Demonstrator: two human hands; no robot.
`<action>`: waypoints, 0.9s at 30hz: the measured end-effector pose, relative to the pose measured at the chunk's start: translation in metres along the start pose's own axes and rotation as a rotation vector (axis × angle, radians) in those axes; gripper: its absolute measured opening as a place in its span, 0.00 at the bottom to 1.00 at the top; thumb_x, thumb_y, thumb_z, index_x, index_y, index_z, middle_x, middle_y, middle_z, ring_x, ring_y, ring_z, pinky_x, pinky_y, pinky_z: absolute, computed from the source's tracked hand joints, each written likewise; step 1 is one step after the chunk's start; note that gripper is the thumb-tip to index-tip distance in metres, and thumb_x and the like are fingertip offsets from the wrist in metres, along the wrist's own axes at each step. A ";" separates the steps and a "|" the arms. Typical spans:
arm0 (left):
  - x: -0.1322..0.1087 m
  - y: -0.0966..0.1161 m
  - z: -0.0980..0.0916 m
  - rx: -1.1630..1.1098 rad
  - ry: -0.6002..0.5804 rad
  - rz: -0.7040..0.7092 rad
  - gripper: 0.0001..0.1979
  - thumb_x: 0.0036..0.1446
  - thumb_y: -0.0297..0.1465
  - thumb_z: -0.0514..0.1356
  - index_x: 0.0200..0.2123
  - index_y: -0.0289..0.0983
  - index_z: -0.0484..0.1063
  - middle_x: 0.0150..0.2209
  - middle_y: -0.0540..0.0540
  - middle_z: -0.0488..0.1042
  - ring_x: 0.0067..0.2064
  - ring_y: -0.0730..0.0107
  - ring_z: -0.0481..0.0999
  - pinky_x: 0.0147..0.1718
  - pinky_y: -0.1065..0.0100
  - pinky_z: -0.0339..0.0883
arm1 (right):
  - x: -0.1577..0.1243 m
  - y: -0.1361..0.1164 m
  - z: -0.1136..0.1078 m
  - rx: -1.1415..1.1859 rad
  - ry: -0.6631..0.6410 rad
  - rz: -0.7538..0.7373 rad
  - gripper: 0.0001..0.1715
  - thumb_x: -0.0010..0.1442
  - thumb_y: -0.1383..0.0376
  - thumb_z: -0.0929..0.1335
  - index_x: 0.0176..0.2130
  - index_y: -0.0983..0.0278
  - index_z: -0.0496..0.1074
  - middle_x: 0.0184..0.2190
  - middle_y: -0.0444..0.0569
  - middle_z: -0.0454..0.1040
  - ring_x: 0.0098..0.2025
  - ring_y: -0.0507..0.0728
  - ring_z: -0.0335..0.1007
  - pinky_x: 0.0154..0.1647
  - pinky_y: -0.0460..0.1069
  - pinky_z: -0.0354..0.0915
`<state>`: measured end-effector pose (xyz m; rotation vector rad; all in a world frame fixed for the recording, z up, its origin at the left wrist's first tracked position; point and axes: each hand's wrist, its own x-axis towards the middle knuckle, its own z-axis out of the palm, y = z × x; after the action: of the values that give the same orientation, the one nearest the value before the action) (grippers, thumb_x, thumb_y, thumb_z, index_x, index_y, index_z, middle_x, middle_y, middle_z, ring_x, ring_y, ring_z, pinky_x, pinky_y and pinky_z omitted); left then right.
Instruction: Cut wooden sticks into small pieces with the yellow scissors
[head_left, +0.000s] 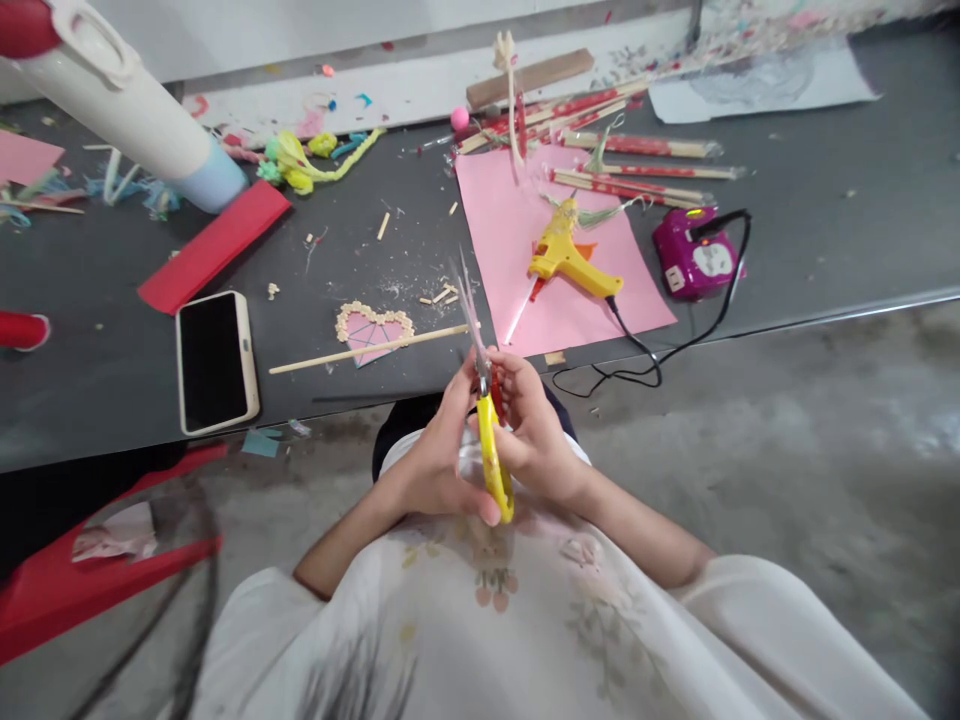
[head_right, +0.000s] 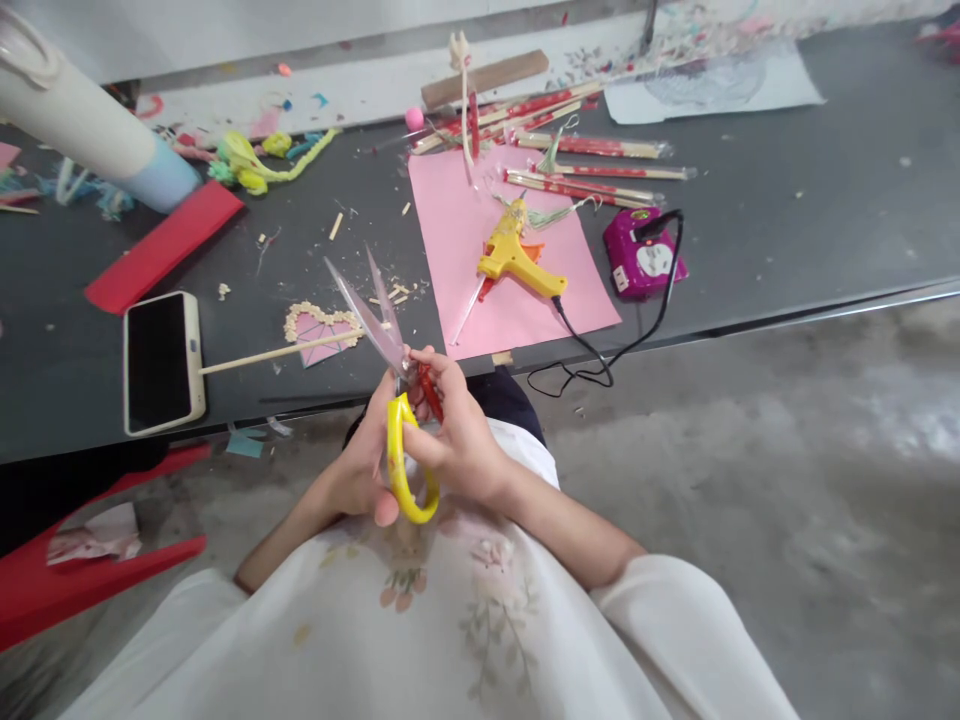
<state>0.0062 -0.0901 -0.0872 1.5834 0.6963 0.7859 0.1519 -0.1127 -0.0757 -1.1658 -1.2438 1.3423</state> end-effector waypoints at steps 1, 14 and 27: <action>-0.001 -0.001 0.000 -0.026 -0.030 0.001 0.66 0.35 0.67 0.59 0.70 0.42 0.36 0.69 0.34 0.48 0.69 0.41 0.52 0.65 0.45 0.55 | 0.000 0.001 0.001 -0.017 -0.007 -0.012 0.36 0.58 0.60 0.69 0.60 0.57 0.52 0.43 0.50 0.68 0.41 0.55 0.68 0.46 0.53 0.69; -0.007 -0.023 0.026 -0.112 0.202 0.137 0.52 0.44 0.63 0.55 0.66 0.42 0.47 0.61 0.36 0.62 0.62 0.42 0.65 0.58 0.40 0.65 | -0.001 -0.005 0.005 -0.179 -0.029 -0.026 0.34 0.55 0.65 0.68 0.58 0.59 0.55 0.46 0.51 0.69 0.43 0.56 0.70 0.42 0.52 0.69; -0.005 -0.023 0.028 -0.182 0.232 0.144 0.50 0.46 0.61 0.57 0.66 0.42 0.50 0.60 0.37 0.65 0.61 0.42 0.67 0.55 0.42 0.69 | 0.000 -0.002 0.005 -0.156 -0.016 0.036 0.34 0.54 0.65 0.69 0.58 0.59 0.57 0.46 0.50 0.71 0.42 0.55 0.70 0.43 0.51 0.69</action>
<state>0.0254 -0.1076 -0.1136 1.4013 0.6610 1.1212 0.1469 -0.1135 -0.0736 -1.2929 -1.3645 1.3021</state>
